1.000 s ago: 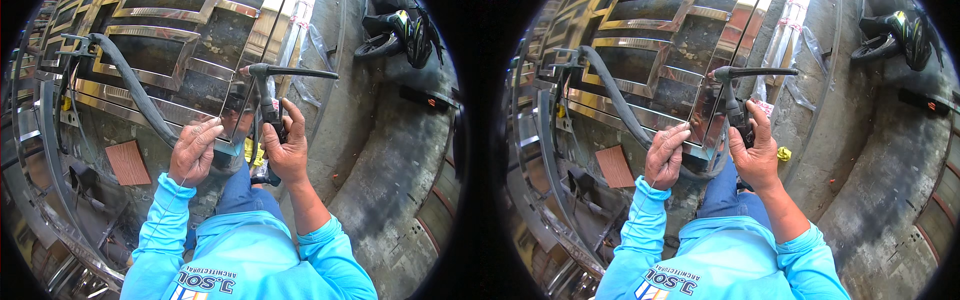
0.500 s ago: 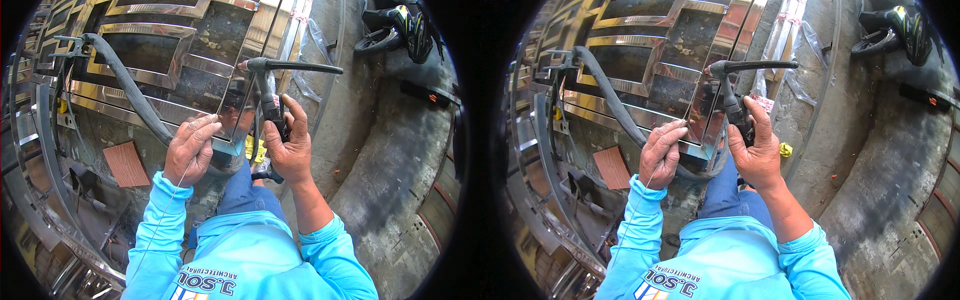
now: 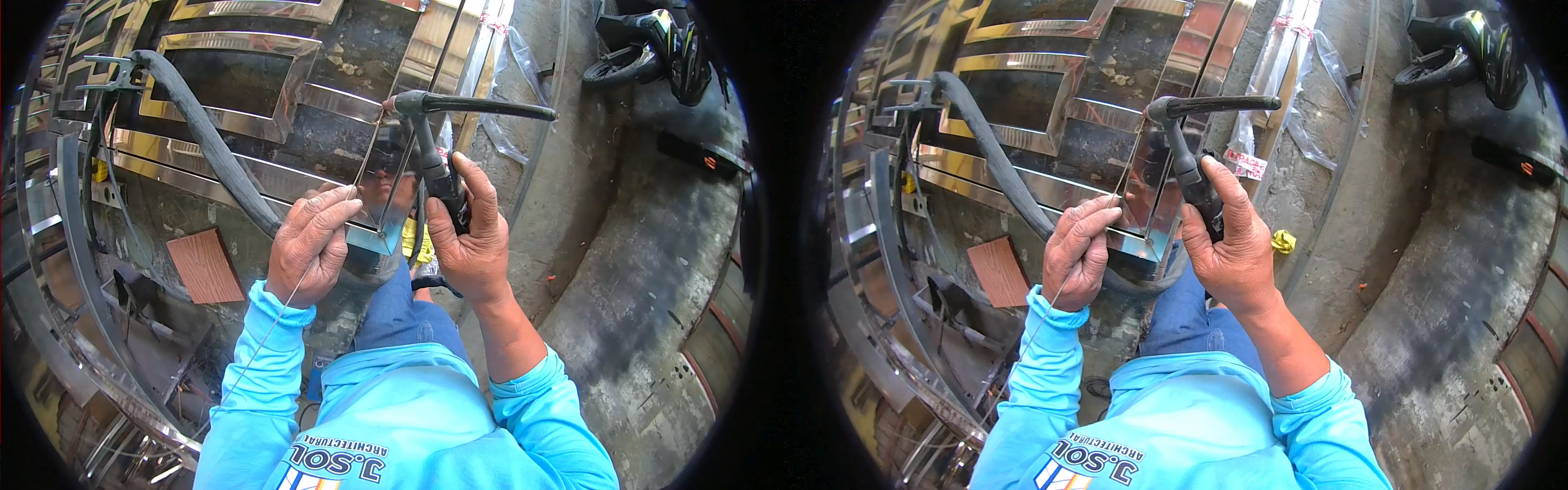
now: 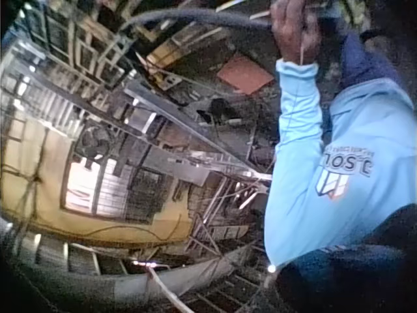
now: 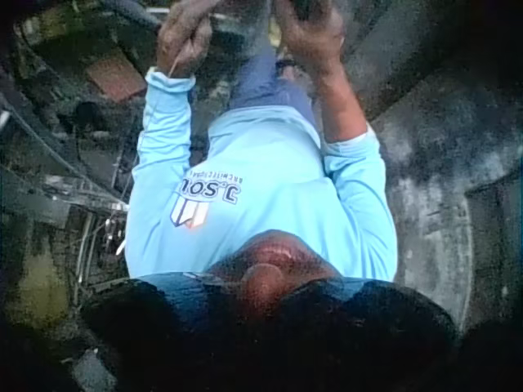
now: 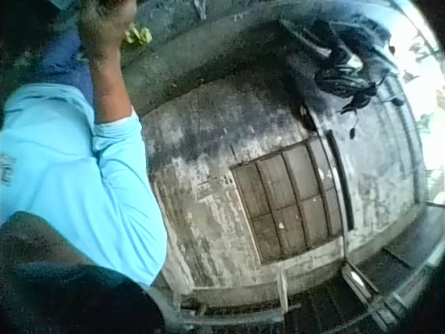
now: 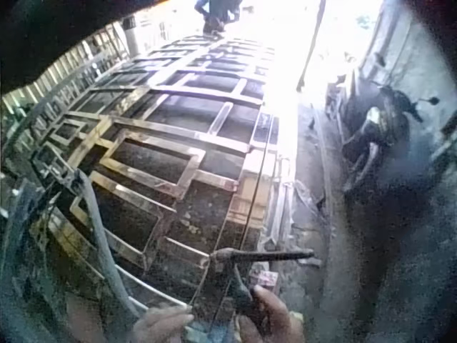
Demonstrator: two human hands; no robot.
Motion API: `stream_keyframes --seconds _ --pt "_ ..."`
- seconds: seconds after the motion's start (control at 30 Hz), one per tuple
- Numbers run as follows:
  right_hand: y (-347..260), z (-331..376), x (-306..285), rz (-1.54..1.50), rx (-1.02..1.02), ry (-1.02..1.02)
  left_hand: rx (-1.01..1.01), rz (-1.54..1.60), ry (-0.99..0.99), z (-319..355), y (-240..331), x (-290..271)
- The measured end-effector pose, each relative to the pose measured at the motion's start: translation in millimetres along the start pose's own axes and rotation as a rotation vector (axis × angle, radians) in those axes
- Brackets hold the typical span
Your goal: The person welds various joints and sections of a metal frame using a welding torch and a filler rod.
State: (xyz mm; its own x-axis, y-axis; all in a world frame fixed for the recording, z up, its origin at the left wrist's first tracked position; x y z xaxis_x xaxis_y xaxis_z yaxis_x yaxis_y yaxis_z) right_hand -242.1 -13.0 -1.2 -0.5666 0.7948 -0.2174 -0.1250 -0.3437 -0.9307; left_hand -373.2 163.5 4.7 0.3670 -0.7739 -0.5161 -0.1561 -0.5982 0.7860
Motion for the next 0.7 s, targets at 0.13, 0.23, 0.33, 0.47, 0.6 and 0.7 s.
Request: stream_keyframes --seconds 0.13,0.23,0.33,0.47,0.6,0.7 --pt "1.5 0.0 -1.2 0.001 0.017 -0.002 -0.007 -0.008 -0.005 -0.1 -2.5 1.9" --pt "-0.7 -1.5 -1.6 0.035 -0.026 0.01 0.003 -0.013 0.003 0.6 -2.8 1.9" --pt "-0.9 -2.2 -1.5 0.035 -0.047 0.018 0.006 -0.016 0.005 1.4 -2.6 2.0" --pt "0.1 -1.4 -0.5 -0.01 -0.004 -0.013 0.0 -0.024 0.001 1.2 -1.5 1.3" --pt "-0.4 -1.1 -1.6 0.026 -0.005 -0.005 -0.003 -0.026 -0.003 0.6 -1.0 1.9" --pt "1.0 0.7 -0.6 -0.013 0.025 -0.006 -0.008 -0.026 -0.001 -0.1 -1.4 1.4"
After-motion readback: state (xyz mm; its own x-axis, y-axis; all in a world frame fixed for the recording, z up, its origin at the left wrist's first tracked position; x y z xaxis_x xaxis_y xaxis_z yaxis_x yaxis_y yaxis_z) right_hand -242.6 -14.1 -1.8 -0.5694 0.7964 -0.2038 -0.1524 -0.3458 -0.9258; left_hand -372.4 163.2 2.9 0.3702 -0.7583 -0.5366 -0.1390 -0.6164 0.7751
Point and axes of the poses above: each hand's wrist, its own z-axis away from the middle knuckle, its own x-axis out of the palm, y = z × x, the point moved 4 cm from there along -z, towards the middle knuckle, and after that the axes turned 14 degrees about x, right-handed, at the moved point
